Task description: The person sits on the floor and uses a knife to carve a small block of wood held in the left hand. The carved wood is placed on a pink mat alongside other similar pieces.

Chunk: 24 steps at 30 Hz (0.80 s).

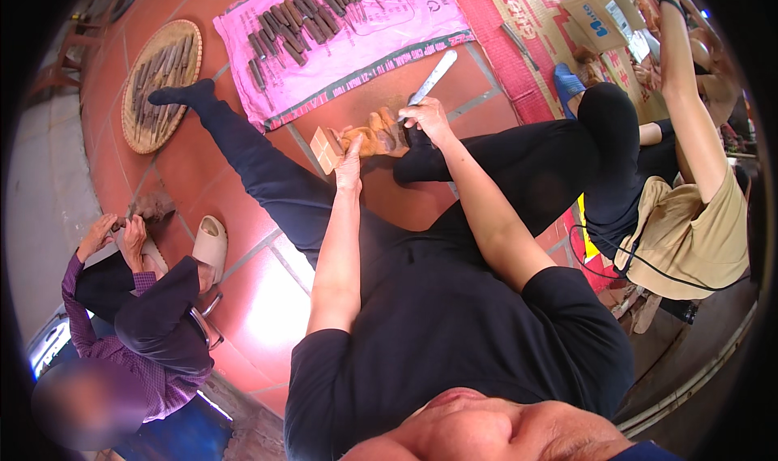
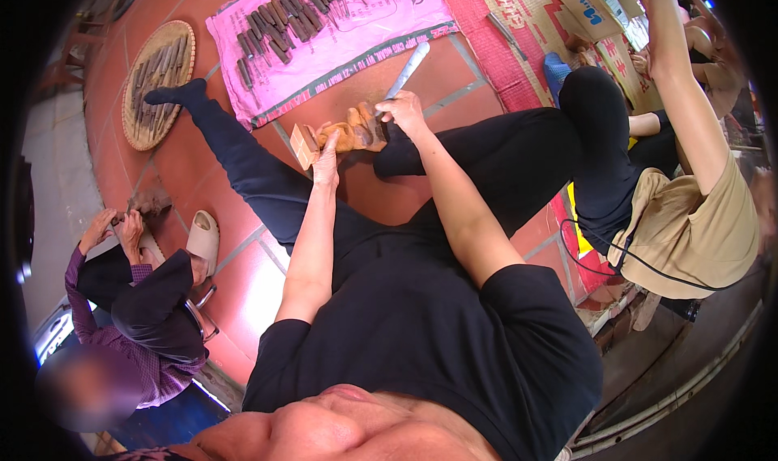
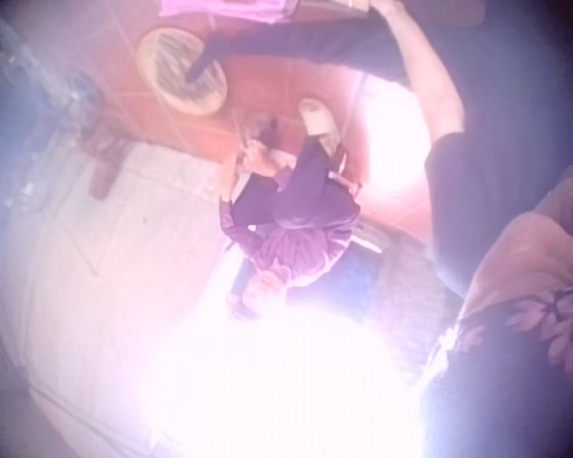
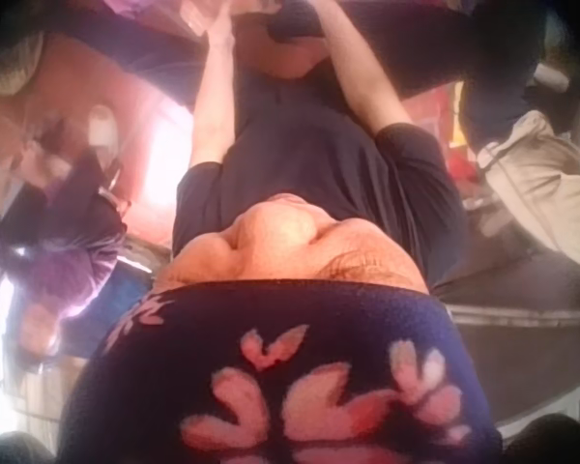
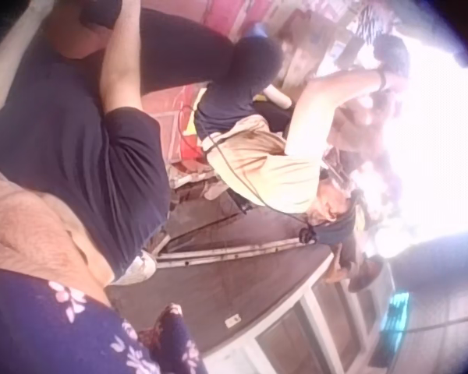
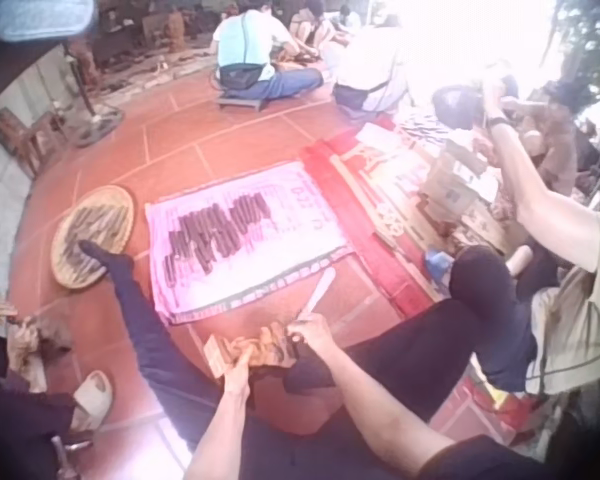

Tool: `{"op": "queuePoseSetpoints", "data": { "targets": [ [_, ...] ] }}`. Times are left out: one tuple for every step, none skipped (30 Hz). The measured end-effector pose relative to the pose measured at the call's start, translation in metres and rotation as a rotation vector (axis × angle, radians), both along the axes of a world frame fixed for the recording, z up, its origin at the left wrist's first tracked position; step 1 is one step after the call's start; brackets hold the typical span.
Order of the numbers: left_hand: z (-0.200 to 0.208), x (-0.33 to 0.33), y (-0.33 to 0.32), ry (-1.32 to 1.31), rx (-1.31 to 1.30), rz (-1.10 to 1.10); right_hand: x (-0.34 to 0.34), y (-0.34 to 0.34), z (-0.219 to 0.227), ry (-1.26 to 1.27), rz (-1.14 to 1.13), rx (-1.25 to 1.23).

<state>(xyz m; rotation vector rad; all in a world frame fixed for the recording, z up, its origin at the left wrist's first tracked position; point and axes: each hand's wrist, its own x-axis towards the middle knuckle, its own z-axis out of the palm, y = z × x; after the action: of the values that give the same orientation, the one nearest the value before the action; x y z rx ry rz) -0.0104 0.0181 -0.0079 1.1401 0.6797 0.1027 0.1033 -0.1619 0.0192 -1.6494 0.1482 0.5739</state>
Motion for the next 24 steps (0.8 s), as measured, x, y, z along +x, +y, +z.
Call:
{"op": "queuePoseSetpoints", "data": {
  "targets": [
    [0.005, 0.001, -0.001, 0.016, -0.031, -0.007, 0.001, -0.002, 0.001, -0.006, -0.021, 0.007],
    [0.011, 0.000, -0.002, 0.032, -0.062, -0.014, 0.002, -0.003, 0.001, -0.013, -0.042, 0.014],
    [0.017, 0.001, -0.003, 0.048, -0.093, -0.021, 0.003, -0.004, 0.001, -0.019, -0.063, 0.021],
    [0.018, 0.001, -0.004, 0.060, -0.100, -0.025, 0.002, -0.003, -0.001, -0.011, -0.037, 0.023],
    [0.019, 0.002, -0.004, 0.072, -0.108, -0.028, 0.000, -0.001, -0.004, -0.002, -0.011, 0.025],
    [0.020, 0.003, -0.005, 0.085, -0.115, -0.033, -0.002, 0.000, -0.007, 0.007, 0.015, 0.026],
    [0.014, 0.003, -0.004, 0.052, -0.085, -0.025, -0.003, 0.004, -0.009, 0.016, 0.048, 0.033],
    [0.006, 0.002, -0.002, 0.020, -0.053, -0.014, -0.005, 0.005, 0.000, -0.011, 0.038, 0.032],
    [-0.002, 0.000, 0.001, -0.012, -0.020, -0.004, -0.004, 0.005, -0.001, -0.028, -0.003, -0.005],
    [-0.004, 0.000, 0.000, -0.018, -0.019, -0.007, -0.001, 0.001, -0.002, -0.047, -0.053, -0.048],
    [-0.006, 0.000, 0.000, -0.023, -0.018, -0.011, 0.001, -0.002, -0.004, -0.066, -0.102, -0.091],
    [-0.008, 0.001, 0.000, -0.029, -0.016, -0.014, 0.002, -0.002, -0.006, -0.052, -0.110, -0.067],
    [-0.007, 0.001, 0.000, 0.000, -0.016, -0.033, 0.000, 0.000, -0.004, -0.043, -0.089, -0.013],
    [-0.006, 0.001, 0.002, 0.029, -0.016, -0.053, -0.003, 0.003, -0.002, -0.034, -0.068, 0.041],
    [-0.005, 0.002, 0.002, 0.058, -0.015, -0.072, -0.005, 0.006, -0.001, -0.025, -0.046, 0.095],
    [-0.007, 0.001, 0.002, 0.024, -0.016, -0.061, -0.007, 0.009, -0.002, -0.020, -0.008, 0.096],
    [-0.010, 0.002, 0.001, -0.011, -0.016, -0.050, -0.007, 0.009, -0.003, -0.016, -0.009, 0.076],
    [-0.012, 0.001, 0.000, -0.046, -0.016, -0.039, -0.008, 0.008, -0.004, -0.012, -0.011, 0.056],
    [-0.008, 0.002, -0.002, -0.038, -0.002, -0.038, -0.008, 0.006, -0.003, -0.007, -0.015, 0.035],
    [-0.004, 0.003, -0.005, -0.031, 0.012, -0.036, -0.007, 0.005, -0.003, -0.037, -0.076, 0.068],
    [0.000, 0.003, -0.006, -0.024, 0.026, -0.035, -0.005, 0.004, -0.003, -0.032, -0.104, 0.045],
    [0.000, 0.002, -0.004, -0.027, 0.016, -0.036, -0.003, 0.003, 0.000, -0.030, -0.131, 0.020],
    [-0.001, 0.002, -0.003, -0.031, 0.006, -0.028, -0.001, 0.003, 0.003, -0.028, -0.158, -0.005],
    [-0.001, 0.002, -0.002, -0.034, -0.004, -0.020, 0.000, 0.005, 0.005, -0.014, -0.152, 0.043]
  ]
}}
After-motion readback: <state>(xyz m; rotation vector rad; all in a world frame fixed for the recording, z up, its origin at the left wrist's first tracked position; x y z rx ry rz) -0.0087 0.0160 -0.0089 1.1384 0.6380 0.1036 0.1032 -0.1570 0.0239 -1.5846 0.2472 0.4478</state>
